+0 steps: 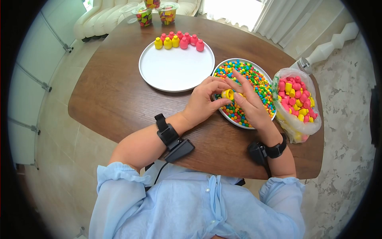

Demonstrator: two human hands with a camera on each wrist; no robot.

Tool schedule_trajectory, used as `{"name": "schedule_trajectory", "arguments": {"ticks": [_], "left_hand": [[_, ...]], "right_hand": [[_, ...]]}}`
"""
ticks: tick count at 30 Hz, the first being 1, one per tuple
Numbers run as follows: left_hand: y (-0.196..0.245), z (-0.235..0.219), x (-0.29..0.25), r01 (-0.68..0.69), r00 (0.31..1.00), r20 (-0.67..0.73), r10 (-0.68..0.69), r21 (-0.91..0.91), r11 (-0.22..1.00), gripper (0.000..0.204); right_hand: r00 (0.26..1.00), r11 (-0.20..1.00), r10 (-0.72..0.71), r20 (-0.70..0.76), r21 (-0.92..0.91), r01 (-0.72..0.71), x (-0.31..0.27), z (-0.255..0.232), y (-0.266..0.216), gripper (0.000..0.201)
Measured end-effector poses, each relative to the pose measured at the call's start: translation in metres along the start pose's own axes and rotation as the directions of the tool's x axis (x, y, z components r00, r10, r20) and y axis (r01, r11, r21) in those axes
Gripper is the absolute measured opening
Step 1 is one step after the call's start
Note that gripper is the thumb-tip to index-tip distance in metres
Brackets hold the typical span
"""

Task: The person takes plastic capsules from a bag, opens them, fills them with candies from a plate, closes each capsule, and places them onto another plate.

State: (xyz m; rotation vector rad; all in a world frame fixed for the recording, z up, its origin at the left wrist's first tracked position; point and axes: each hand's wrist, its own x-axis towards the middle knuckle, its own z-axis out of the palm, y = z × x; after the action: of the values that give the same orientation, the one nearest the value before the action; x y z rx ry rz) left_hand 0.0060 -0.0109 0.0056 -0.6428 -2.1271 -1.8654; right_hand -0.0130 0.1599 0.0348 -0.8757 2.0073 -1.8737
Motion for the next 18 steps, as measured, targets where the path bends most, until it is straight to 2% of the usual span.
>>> {"name": "schedule_trajectory", "arguments": {"ticks": [2,4,8,10,13,18], "left_hand": [[0.000,0.000,0.000,-0.033,0.999,-0.008,0.033,0.051,0.998,0.029],[-0.005,-0.001,0.000,-0.026,0.996,0.087,0.028,-0.026,0.999,0.030],[-0.004,-0.001,0.000,-0.050,0.996,0.069,0.051,-0.012,0.999,0.031],[0.001,0.000,-0.002,0.080,0.988,0.131,-0.077,-0.017,0.997,0.031],[0.001,-0.001,-0.002,0.103,0.987,0.126,-0.102,-0.002,0.995,0.031],[0.004,-0.003,-0.002,0.102,0.987,0.122,-0.102,0.005,0.995,0.028]], "right_hand": [[0.999,1.000,0.010,0.050,0.009,-0.011,0.000,0.000,0.002,0.054],[0.993,0.991,0.086,0.083,0.095,-0.094,0.001,-0.002,0.008,0.055],[0.994,0.987,0.086,0.069,0.129,-0.094,0.000,-0.002,0.011,0.055],[0.996,0.991,0.085,0.033,0.105,-0.088,0.000,0.001,0.008,0.056],[0.997,0.989,0.042,0.058,0.139,-0.049,0.001,0.003,0.009,0.056],[0.992,0.989,0.062,0.107,0.129,-0.075,0.001,0.005,0.005,0.055]]}}
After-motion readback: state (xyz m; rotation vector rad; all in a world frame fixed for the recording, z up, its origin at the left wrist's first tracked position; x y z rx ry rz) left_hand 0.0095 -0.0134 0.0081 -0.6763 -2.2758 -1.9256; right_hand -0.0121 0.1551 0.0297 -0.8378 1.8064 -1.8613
